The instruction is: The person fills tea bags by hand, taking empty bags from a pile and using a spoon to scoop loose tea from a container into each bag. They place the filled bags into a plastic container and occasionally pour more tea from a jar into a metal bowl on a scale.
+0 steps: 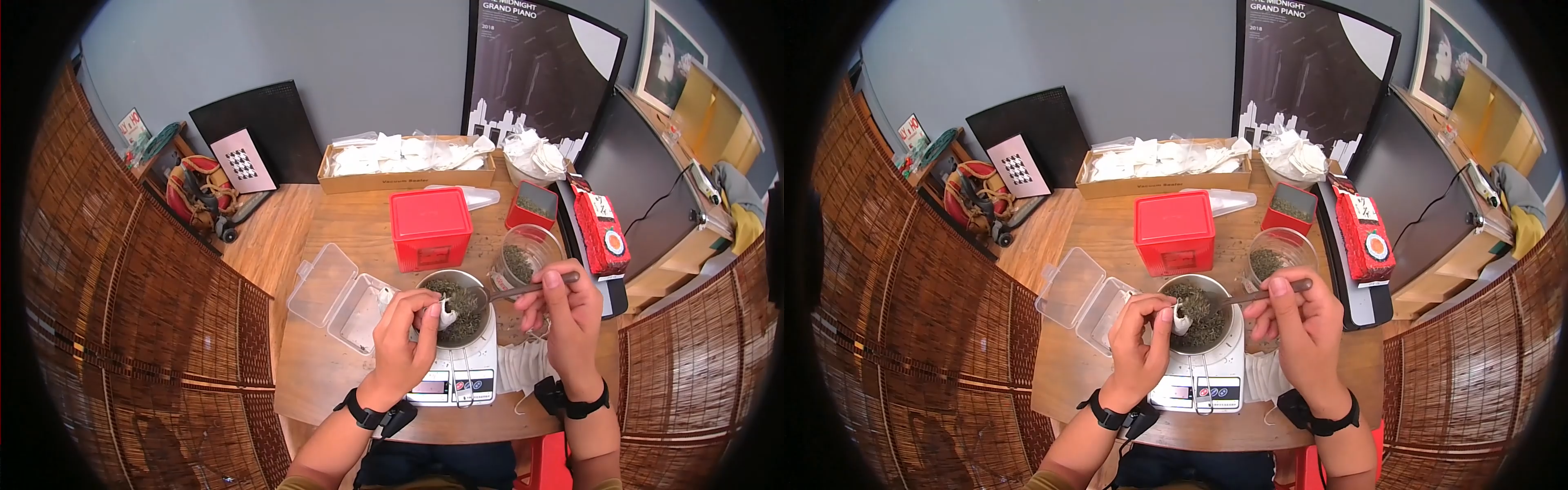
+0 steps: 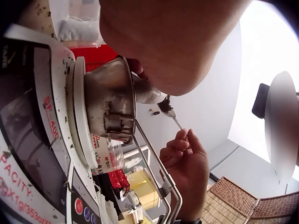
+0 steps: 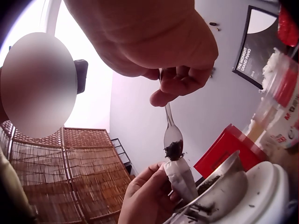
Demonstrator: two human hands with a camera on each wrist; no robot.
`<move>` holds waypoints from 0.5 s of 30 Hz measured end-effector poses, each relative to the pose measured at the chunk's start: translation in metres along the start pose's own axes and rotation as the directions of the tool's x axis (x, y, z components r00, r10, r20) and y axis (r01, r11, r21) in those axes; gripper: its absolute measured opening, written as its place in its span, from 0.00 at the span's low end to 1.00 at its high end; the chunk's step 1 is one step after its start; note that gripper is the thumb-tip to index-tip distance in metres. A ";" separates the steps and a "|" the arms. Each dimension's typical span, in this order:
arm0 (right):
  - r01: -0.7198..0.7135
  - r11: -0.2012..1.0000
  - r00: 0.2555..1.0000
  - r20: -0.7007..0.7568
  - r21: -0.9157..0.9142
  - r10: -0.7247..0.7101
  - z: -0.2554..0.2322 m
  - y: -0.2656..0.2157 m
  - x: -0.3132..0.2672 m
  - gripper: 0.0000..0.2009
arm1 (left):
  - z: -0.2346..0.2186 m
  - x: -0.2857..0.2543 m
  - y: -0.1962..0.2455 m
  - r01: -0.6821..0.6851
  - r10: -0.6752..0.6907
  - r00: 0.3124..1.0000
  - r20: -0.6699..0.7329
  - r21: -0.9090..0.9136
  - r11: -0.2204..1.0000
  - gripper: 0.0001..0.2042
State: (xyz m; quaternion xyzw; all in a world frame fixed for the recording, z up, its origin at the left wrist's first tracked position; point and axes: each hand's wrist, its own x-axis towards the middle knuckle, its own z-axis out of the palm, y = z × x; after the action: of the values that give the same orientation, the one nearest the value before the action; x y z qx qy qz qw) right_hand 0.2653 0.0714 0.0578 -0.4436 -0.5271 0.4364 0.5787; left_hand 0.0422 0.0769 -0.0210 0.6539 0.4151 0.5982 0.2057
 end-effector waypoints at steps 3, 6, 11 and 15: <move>0.017 1.000 1.000 0.008 -0.008 -0.016 0.001 -0.004 0.001 0.11 | 0.000 -0.001 0.000 0.010 -0.010 1.000 0.007 0.003 1.000 0.03; 0.024 0.999 1.000 0.014 -0.025 -0.023 0.000 -0.006 0.001 0.11 | 0.000 -0.001 -0.002 -0.001 0.001 1.000 -0.001 0.015 1.000 0.03; 0.026 0.998 1.000 0.018 -0.058 -0.025 0.001 -0.011 0.000 0.11 | 0.003 -0.001 -0.004 -0.034 0.034 0.999 -0.034 -0.016 0.999 0.04; 0.041 0.996 0.999 0.023 -0.076 -0.039 0.002 -0.014 -0.001 0.10 | 0.003 -0.002 -0.005 -0.022 0.021 0.999 -0.043 -0.028 0.999 0.04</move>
State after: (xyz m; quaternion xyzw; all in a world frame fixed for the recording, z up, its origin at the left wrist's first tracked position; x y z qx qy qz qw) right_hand 0.2635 0.0677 0.0714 -0.4499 -0.5586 0.4089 0.5642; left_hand 0.0432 0.0792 -0.0264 0.6426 0.4038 0.6199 0.1996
